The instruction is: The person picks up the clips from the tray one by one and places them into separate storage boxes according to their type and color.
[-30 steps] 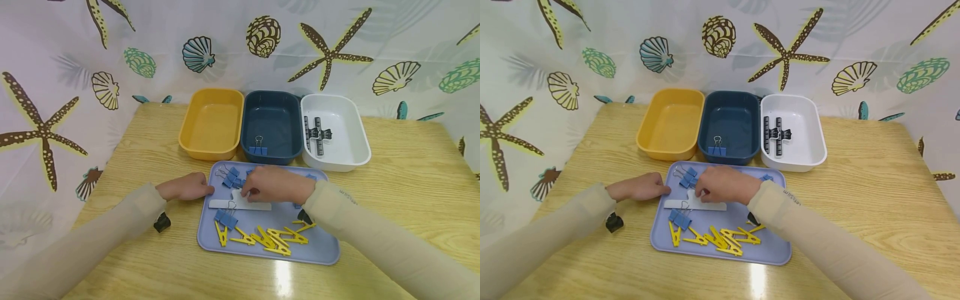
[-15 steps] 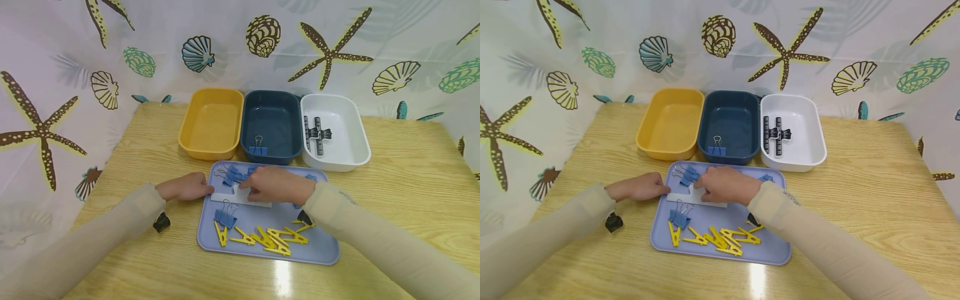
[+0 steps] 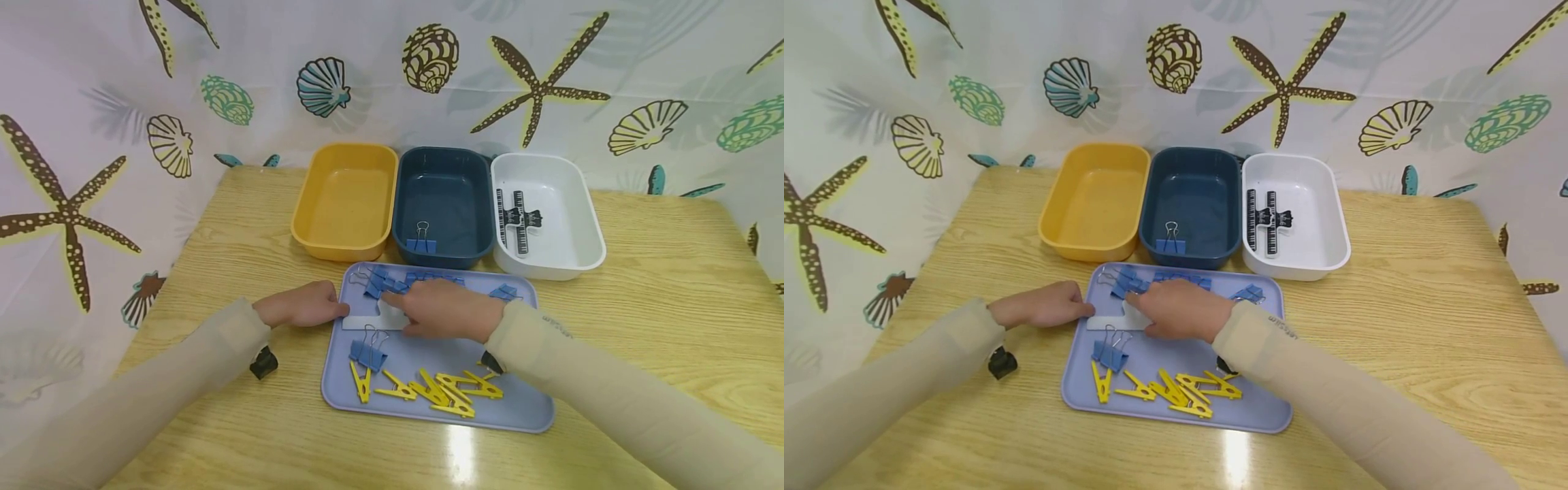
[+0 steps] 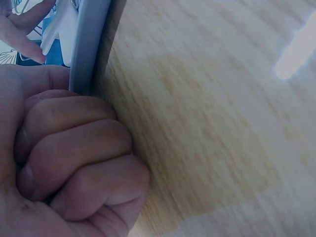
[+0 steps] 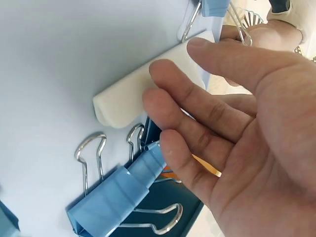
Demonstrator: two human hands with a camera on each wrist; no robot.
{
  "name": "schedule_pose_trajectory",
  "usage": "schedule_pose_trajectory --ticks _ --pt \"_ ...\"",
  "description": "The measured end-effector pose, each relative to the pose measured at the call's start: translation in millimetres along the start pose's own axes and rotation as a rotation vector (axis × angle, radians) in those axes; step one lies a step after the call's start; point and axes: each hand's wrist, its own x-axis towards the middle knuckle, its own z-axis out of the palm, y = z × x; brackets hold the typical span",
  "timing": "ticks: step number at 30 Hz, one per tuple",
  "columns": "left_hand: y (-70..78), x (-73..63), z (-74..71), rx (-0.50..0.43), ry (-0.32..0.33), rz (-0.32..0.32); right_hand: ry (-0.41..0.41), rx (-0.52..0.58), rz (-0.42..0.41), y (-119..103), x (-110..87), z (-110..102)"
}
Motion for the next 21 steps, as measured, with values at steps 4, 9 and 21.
schedule_pose_trajectory --ticks 4,9,21 --pt "0.1 0.1 -0.6 -0.003 -0.006 -0.009 0.006 -0.025 0.014 -2.5 2.9 -0.2" --pt "0.2 0.3 -1.3 -0.004 -0.006 -0.011 0.010 -0.053 0.041 -5.2 7.0 -0.4" --pt "-1.1 1.3 -0.8 -0.008 -0.009 0.000 0.084 -0.133 0.058 -5.7 11.9 7.5"
